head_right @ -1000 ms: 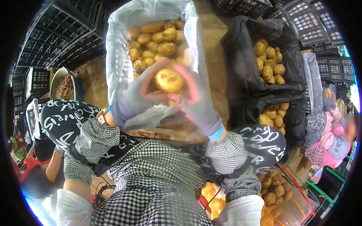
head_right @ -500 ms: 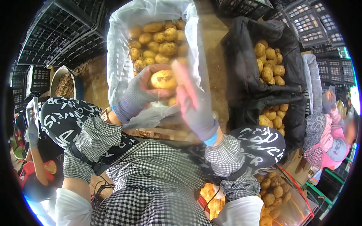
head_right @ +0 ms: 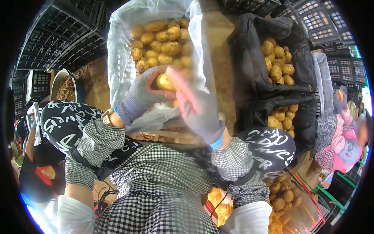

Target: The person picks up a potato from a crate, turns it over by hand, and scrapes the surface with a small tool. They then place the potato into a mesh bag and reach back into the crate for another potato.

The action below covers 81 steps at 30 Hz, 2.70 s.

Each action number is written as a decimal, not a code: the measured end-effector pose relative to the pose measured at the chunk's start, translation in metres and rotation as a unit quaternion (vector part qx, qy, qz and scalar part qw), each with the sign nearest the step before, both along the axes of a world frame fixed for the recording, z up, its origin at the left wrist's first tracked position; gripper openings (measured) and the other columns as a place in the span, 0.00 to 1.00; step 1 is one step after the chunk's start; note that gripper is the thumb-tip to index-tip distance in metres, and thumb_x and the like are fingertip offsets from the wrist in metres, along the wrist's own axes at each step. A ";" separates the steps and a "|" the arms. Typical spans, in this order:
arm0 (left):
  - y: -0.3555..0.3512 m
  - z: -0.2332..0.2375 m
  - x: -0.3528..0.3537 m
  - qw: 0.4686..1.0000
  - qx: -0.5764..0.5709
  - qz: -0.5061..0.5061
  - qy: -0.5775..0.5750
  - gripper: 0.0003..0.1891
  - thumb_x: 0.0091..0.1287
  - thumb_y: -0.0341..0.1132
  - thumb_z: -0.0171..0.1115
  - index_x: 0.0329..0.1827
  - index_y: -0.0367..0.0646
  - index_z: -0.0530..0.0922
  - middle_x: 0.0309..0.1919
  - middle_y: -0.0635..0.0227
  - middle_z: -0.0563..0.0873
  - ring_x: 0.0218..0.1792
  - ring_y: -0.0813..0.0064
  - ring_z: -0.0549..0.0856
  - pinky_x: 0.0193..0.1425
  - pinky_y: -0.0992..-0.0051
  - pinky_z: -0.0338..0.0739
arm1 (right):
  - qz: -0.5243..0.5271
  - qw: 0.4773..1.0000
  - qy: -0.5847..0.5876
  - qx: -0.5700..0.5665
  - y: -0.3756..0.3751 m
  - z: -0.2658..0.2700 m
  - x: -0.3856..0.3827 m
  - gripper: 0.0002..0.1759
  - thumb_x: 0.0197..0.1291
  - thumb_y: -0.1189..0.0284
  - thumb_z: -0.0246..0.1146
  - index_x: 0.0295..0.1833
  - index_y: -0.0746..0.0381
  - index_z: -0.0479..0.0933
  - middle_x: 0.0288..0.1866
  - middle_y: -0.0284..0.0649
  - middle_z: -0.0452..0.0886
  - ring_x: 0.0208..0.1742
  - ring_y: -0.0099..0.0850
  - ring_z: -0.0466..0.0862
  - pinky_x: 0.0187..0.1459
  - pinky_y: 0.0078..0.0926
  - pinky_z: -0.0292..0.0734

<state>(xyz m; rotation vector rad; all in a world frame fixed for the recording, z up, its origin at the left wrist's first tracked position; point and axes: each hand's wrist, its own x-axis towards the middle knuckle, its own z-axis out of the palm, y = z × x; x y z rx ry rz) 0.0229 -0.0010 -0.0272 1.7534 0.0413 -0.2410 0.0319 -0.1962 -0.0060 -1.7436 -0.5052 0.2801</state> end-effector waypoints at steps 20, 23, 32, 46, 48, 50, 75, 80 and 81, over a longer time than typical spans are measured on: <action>-0.030 -0.111 0.045 0.926 0.220 -0.111 0.288 0.15 0.75 0.33 0.57 0.62 0.44 0.79 0.48 0.59 0.87 0.45 0.62 0.88 0.48 0.64 0.82 | -0.374 0.813 -0.129 -0.427 -0.162 0.053 0.012 0.29 0.55 0.67 0.75 0.61 0.67 0.77 0.56 0.46 0.78 0.52 0.35 0.83 0.54 0.31 0.79; -0.055 -0.147 0.045 0.900 0.266 -0.153 0.309 0.16 0.73 0.36 0.60 0.61 0.44 0.80 0.48 0.60 0.87 0.46 0.64 0.87 0.49 0.66 0.82 | -0.443 0.809 -0.143 -0.359 -0.189 0.050 0.003 0.26 0.63 0.66 0.71 0.63 0.67 0.77 0.54 0.44 0.80 0.52 0.32 0.81 0.55 0.29 0.77; -0.088 -0.228 0.055 0.948 0.076 -0.126 0.283 0.19 0.67 0.43 0.67 0.57 0.44 0.83 0.49 0.65 0.88 0.46 0.70 0.85 0.50 0.70 0.80 | -0.406 0.911 0.021 -0.063 -0.145 0.053 0.011 0.18 0.66 0.77 0.67 0.60 0.68 0.79 0.47 0.35 0.81 0.29 0.14 0.74 0.28 0.12 0.69; 0.008 -0.126 0.036 0.900 -0.229 0.018 0.370 0.21 0.74 0.48 0.62 0.61 0.44 0.79 0.51 0.71 0.87 0.48 0.79 0.84 0.52 0.75 0.79 | -0.184 0.974 -0.069 -0.116 -0.086 0.023 0.009 0.30 0.62 0.71 0.72 0.68 0.62 0.72 0.56 0.40 0.80 0.38 0.22 0.81 0.38 0.19 0.80; 0.011 -0.072 0.027 0.898 -0.309 0.001 0.313 0.21 0.70 0.50 0.67 0.56 0.44 0.80 0.50 0.66 0.86 0.42 0.75 0.85 0.39 0.75 0.80 | -0.100 0.967 -0.162 -0.169 -0.062 -0.002 0.007 0.43 0.55 0.66 0.77 0.74 0.61 0.66 0.62 0.47 0.76 0.48 0.32 0.82 0.47 0.26 0.80; -0.002 -0.004 0.014 0.870 -0.394 0.000 0.298 0.25 0.71 0.50 0.66 0.61 0.42 0.76 0.54 0.64 0.85 0.47 0.71 0.85 0.45 0.71 0.83 | -0.055 0.963 -0.211 -0.159 -0.034 -0.021 0.001 0.52 0.47 0.61 0.82 0.75 0.62 0.63 0.68 0.53 0.72 0.61 0.43 0.82 0.60 0.35 0.79; -0.006 0.033 -0.009 0.948 -0.294 0.043 0.114 0.36 0.74 0.55 0.61 0.75 0.42 0.60 0.63 0.57 0.75 0.60 0.68 0.81 0.60 0.67 0.84 | -0.100 0.987 -0.126 -0.019 -0.006 -0.014 0.016 0.39 0.60 0.56 0.72 0.71 0.64 0.69 0.67 0.48 0.75 0.68 0.45 0.76 0.68 0.35 0.71; -0.011 0.034 -0.014 0.946 -0.301 0.041 0.115 0.35 0.75 0.54 0.60 0.75 0.41 0.61 0.64 0.58 0.75 0.61 0.69 0.81 0.62 0.66 0.83 | -0.103 0.981 -0.159 -0.027 -0.009 -0.024 0.022 0.28 0.75 0.56 0.52 0.69 0.67 0.70 0.63 0.49 0.76 0.64 0.40 0.78 0.66 0.34 0.71; -0.010 0.031 -0.015 0.944 -0.305 0.041 0.116 0.35 0.75 0.54 0.59 0.75 0.41 0.61 0.65 0.58 0.75 0.61 0.69 0.80 0.62 0.66 0.83 | -0.101 0.980 -0.172 -0.023 -0.007 -0.023 0.023 0.28 0.79 0.56 0.47 0.67 0.69 0.70 0.61 0.49 0.77 0.63 0.38 0.78 0.66 0.34 0.70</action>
